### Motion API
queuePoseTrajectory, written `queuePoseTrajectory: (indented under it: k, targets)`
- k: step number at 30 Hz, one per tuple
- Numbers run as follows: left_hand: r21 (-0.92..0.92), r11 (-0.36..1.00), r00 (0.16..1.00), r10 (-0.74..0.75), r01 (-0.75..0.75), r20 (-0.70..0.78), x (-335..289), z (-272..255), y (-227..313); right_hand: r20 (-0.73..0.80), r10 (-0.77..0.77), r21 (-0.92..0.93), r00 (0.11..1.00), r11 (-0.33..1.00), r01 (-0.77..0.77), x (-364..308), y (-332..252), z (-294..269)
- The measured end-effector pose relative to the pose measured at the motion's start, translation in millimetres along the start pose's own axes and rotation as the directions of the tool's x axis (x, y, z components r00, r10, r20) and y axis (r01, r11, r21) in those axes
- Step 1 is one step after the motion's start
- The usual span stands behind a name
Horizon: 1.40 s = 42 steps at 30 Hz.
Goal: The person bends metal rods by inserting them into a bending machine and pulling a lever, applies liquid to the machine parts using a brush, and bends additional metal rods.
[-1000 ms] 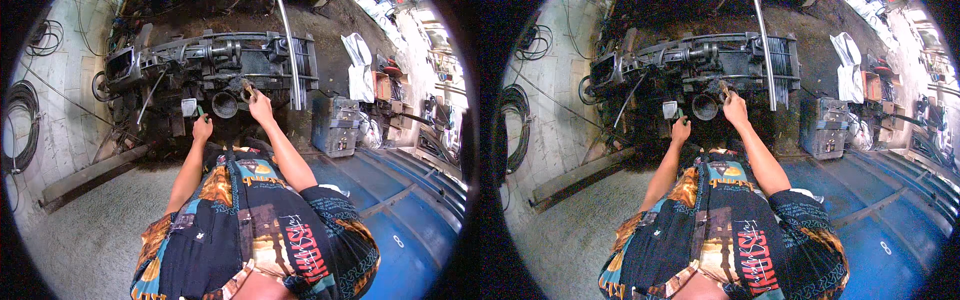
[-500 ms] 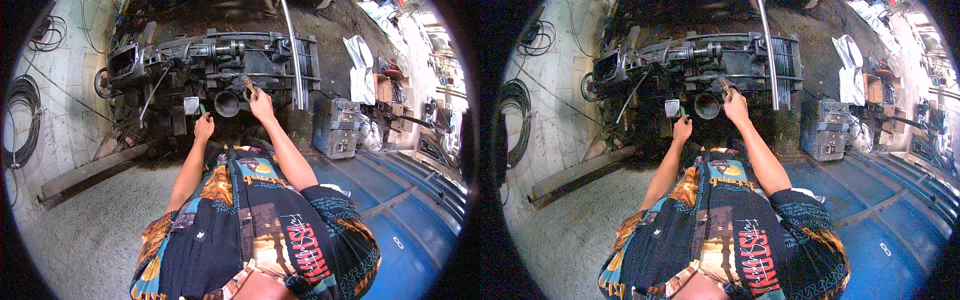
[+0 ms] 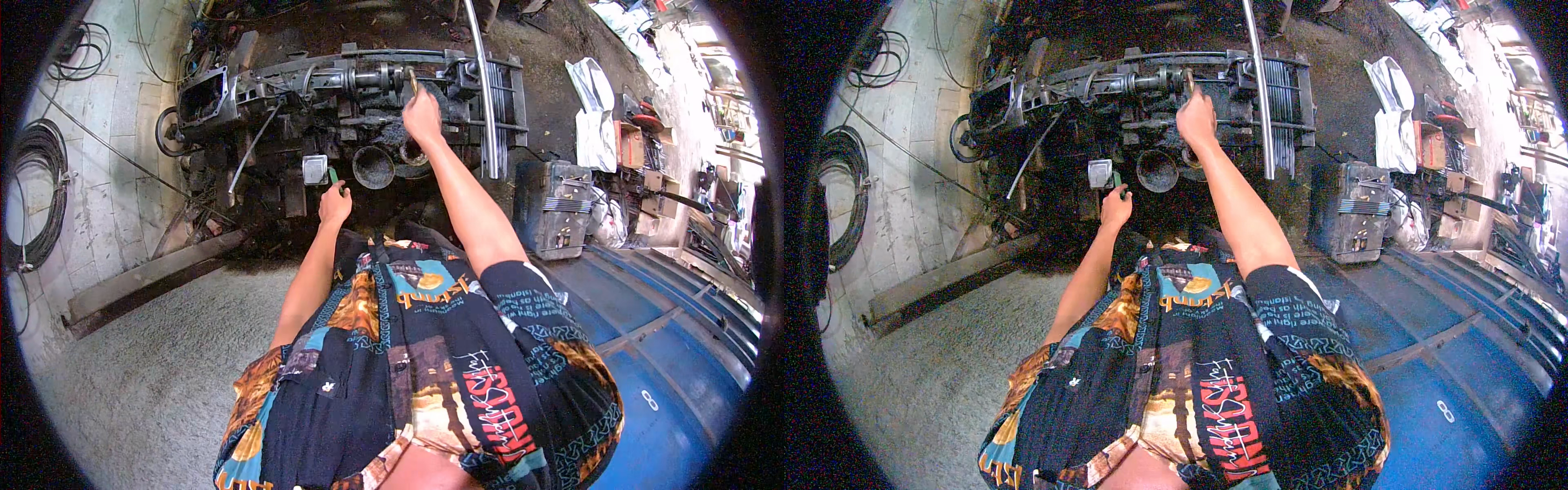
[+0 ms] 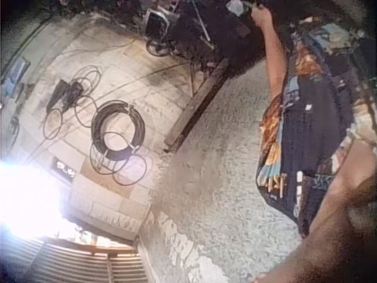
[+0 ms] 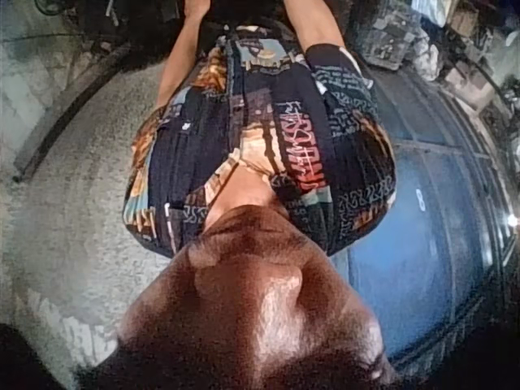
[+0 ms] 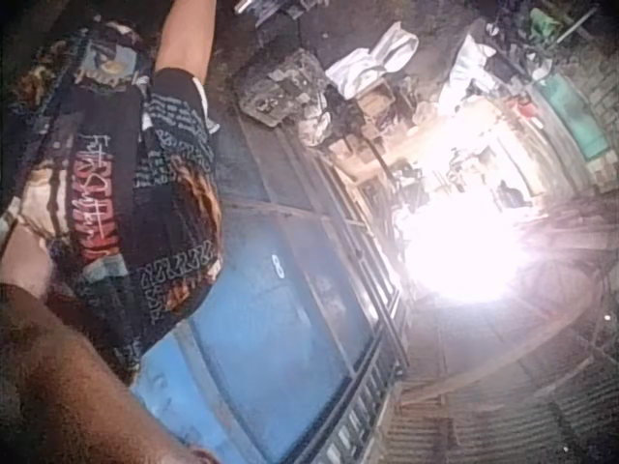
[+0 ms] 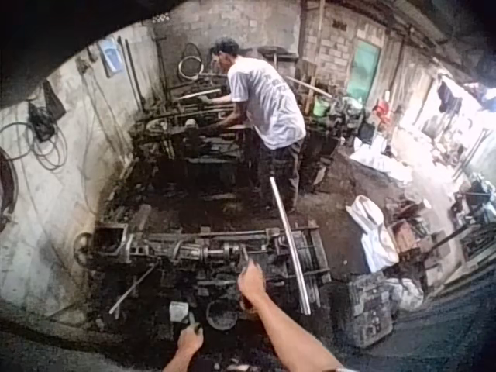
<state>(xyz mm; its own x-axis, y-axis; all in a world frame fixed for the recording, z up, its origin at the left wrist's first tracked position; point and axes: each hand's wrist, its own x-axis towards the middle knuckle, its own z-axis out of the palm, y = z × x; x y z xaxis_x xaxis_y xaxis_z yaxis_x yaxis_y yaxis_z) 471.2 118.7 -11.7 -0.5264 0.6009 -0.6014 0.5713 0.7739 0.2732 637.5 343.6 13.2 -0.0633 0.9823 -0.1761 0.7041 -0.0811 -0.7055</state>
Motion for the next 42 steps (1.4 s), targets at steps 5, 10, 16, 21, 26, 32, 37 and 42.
queuePoseTrajectory:
  k: [5, 10, 16, 21, 26, 32, 37, 42]
  targets:
    - [-0.004, 1.000, 1.000, 0.003, -0.002, 0.004, 3.3, 2.7, -7.5, 0.051, 0.053, -0.092, 0.997, 0.995, -0.048, -14.7, -3.6, 7.2]
    - [-0.004, 1.000, 1.000, 0.018, -0.018, 0.007, 8.2, 6.7, -13.9, 0.144, 0.147, -0.113, 0.979, 0.985, -0.131, -44.8, 5.3, 5.4]
    - [0.012, 1.000, 1.000, 0.017, -0.018, 0.023, 5.6, 1.9, -8.7, 0.040, 0.101, -0.022, 0.994, 0.995, -0.100, -20.7, -13.3, -4.7]
    - [0.047, 0.999, 0.999, -0.024, 0.022, 0.048, 0.9, -2.9, 0.7, 0.264, 0.186, -0.217, 0.947, 0.968, -0.129, -30.6, 4.5, 0.1]
    - [0.032, 0.999, 1.000, 0.012, -0.012, 0.015, 6.3, 3.9, -12.4, 0.142, 0.162, -0.049, 0.977, 0.987, -0.156, -101.4, 14.7, 2.0]
    - [0.029, 0.999, 1.000, 0.027, -0.027, 0.007, 9.3, 5.5, -10.2, 0.165, 0.130, -0.064, 0.978, 0.991, -0.121, -119.9, 42.7, 9.6]
    - [-0.002, 0.999, 0.999, 0.040, -0.040, -0.024, 10.6, 7.1, -17.3, 0.123, 0.113, -0.038, 0.986, 0.993, -0.109, -108.0, 29.8, 5.1]
    - [0.001, 1.000, 1.000, 0.026, -0.026, -0.012, 5.2, 1.7, -10.3, 0.091, 0.112, -0.040, 0.990, 0.993, -0.109, -92.9, 24.8, 8.0]
